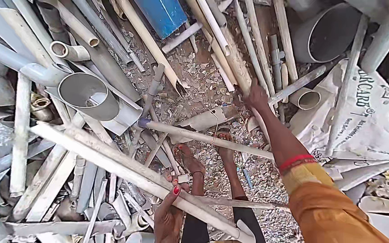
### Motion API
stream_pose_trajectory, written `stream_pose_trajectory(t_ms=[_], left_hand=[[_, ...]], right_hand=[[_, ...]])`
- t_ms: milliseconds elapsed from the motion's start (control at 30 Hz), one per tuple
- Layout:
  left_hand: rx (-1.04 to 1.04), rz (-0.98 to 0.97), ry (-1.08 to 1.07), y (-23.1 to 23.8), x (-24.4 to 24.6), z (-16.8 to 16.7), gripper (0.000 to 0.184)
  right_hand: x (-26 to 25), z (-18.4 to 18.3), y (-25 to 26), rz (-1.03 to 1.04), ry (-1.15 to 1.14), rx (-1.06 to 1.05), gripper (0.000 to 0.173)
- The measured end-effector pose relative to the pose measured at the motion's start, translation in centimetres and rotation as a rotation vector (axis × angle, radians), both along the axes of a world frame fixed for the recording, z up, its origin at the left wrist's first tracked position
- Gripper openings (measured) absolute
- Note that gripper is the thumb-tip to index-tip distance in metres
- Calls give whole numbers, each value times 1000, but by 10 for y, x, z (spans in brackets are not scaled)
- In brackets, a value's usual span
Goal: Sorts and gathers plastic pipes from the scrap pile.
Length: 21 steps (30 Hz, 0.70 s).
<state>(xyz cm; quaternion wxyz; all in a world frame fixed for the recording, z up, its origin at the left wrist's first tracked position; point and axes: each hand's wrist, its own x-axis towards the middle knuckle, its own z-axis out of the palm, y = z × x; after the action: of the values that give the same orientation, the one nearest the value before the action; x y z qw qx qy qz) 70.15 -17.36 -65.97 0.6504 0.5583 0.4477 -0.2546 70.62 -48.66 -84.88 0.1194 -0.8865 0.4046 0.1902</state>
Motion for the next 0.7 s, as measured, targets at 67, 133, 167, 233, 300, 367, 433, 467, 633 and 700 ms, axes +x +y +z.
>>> stream_pose_trajectory(t_ms=[67,133,167,233,300,367,433,467,633,700], left_hand=[[11,22,-33,0,4,-1,22],[20,53,-81,6,6,-5,24],[36,60,-92,8,6,-5,24],[62,66,-103,8,3,-7,25],[48,60,-106,9,0,-10,26],[26,35,-88,9,-1,-11,29],[-21,13,-55,12,-2,-12,43],[-51,-5,-41,12,-4,-11,54],[-199,-41,69,-4,-12,-6,75],[-187,-36,106,-11,-14,-4,70]], right_hand=[[-25,-24,-19,-157,11,437,62],[-42,-6,-23,-390,69,739,63],[-55,15,-21,-474,109,846,61],[-93,50,-20,-584,153,945,56],[-139,74,-15,-685,168,1001,56],[-189,94,-5,-777,178,1057,50],[-231,120,11,-835,212,1121,49],[-247,136,22,-842,222,1135,51],[-254,187,69,-663,179,1305,64],[-224,183,82,-385,66,1306,70]])
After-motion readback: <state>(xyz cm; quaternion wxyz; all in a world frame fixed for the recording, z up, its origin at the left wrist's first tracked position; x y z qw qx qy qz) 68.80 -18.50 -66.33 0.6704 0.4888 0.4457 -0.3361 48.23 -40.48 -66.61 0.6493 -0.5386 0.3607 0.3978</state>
